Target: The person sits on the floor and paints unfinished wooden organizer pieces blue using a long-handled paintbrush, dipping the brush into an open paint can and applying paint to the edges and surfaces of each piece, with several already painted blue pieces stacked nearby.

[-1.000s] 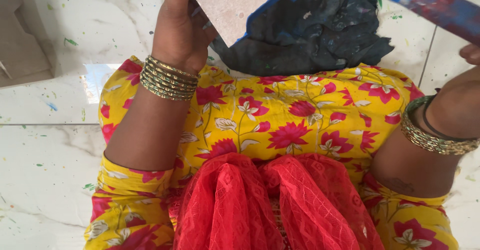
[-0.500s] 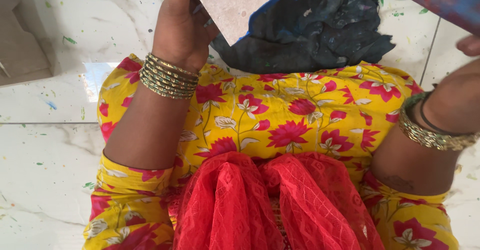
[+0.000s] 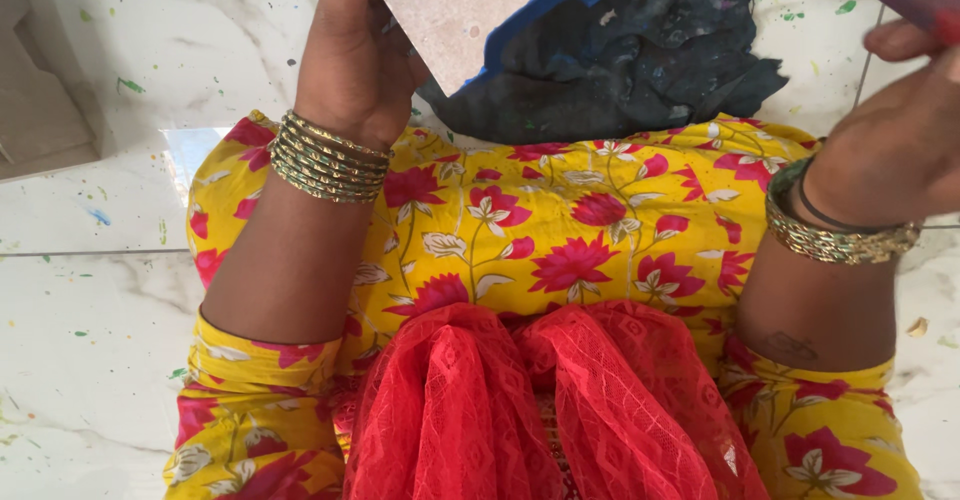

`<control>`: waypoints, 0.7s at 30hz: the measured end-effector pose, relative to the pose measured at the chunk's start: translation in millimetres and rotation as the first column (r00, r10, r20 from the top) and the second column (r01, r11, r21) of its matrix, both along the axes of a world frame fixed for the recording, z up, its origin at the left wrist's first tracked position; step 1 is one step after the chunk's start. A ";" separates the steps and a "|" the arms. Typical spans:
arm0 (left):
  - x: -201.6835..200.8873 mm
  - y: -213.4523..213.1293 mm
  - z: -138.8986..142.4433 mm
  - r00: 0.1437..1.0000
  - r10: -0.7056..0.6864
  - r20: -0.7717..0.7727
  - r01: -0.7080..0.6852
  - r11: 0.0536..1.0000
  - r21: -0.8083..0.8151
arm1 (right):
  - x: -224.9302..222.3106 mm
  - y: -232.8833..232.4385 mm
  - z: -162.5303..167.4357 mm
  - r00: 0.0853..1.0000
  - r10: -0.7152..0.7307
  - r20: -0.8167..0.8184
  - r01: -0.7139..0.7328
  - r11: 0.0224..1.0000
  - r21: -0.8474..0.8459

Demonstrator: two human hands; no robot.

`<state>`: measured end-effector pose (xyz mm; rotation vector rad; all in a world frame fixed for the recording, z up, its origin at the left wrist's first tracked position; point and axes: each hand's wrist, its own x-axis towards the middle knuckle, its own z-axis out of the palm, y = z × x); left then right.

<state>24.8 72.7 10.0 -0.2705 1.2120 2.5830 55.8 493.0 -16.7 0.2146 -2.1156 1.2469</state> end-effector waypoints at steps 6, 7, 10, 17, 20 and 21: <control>-0.1 -4.0 -2.2 1.000 0.019 -0.008 -0.019 0.999 -0.028 | 12.7 12.9 2.8 0.992 -0.087 0.091 0.071 0.983 0.168; -0.5 -4.8 -3.0 1.000 0.025 -0.002 -0.025 0.998 -0.050 | 12.5 18.7 2.7 0.984 -0.148 0.095 0.117 0.953 0.279; -0.5 -5.4 -5.4 1.000 0.016 -0.018 -0.017 0.999 -0.050 | 8.8 26.5 -2.2 0.979 -0.194 0.064 0.158 0.920 0.359; 0.0 -5.0 -7.7 1.000 0.030 0.009 -0.029 0.996 -0.081 | 5.4 11.2 -12.2 0.999 -0.004 0.054 0.001 0.998 0.070; -1.7 -7.6 -8.2 0.999 0.045 0.017 -0.043 0.996 -0.081 | 11.6 23.1 -8.1 0.995 -0.063 0.077 0.052 0.989 0.138; -1.9 -8.4 -8.2 0.998 0.050 0.023 -0.048 0.996 -0.076 | 13.6 29.1 -6.4 0.992 -0.090 0.084 0.075 0.982 0.171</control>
